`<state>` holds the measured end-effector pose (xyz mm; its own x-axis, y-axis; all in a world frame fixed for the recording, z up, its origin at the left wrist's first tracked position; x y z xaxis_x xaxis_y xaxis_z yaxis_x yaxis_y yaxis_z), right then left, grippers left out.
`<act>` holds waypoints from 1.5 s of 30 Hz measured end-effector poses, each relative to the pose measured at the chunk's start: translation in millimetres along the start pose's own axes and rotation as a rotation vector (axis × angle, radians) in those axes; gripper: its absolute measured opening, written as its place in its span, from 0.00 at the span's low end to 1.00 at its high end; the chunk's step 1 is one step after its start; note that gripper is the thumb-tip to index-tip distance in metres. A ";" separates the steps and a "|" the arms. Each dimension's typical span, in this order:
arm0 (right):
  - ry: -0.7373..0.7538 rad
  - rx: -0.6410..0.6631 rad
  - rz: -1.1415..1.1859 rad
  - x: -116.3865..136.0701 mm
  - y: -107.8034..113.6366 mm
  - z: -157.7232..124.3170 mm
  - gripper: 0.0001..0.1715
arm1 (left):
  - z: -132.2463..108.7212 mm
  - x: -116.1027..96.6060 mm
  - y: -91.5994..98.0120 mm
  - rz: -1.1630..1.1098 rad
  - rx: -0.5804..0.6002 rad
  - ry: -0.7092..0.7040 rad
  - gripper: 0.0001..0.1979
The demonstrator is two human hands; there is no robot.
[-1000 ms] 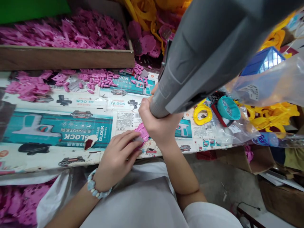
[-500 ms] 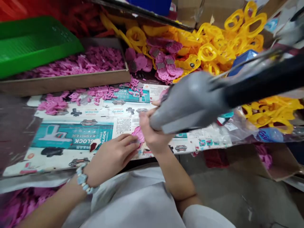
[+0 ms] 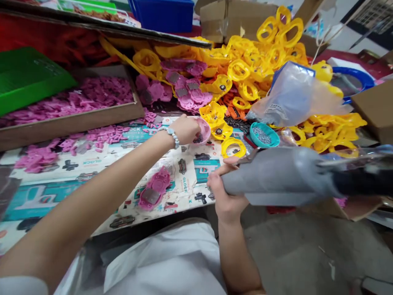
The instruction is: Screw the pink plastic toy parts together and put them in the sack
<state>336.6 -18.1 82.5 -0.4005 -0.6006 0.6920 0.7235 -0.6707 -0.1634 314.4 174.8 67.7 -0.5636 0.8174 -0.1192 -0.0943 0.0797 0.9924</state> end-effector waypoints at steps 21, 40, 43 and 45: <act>-0.009 0.094 -0.003 6.3 -29.8 36.0 0.15 | -61.4 14.1 13.5 -0.340 -0.275 0.050 0.08; -0.240 0.735 0.215 92.6 -83.3 3.3 0.18 | -239.9 -4.3 -17.8 -0.708 -0.395 -0.170 0.13; -0.334 0.708 0.185 88.5 -82.8 -6.4 0.13 | -242.2 -6.0 -18.8 -0.615 -0.392 -0.181 0.17; -0.328 0.694 0.150 84.6 -81.2 -11.1 0.15 | -243.7 -7.4 -18.3 -0.565 -0.365 -0.185 0.19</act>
<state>237.6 -19.2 146.5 -0.1626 -0.4312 0.8875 0.9861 -0.1019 0.1311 120.3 28.3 42.6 -0.2008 0.7936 -0.5744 -0.6201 0.3510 0.7017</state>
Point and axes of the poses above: each hand's wrist, its own z-axis towards the middle knuckle, its own y-axis out of the back of the hand, x = y × z, the point moved 3 cm from there along z, towards the middle knuckle, and after that the axes turned 11 degrees about y, right-handed, at the moved point
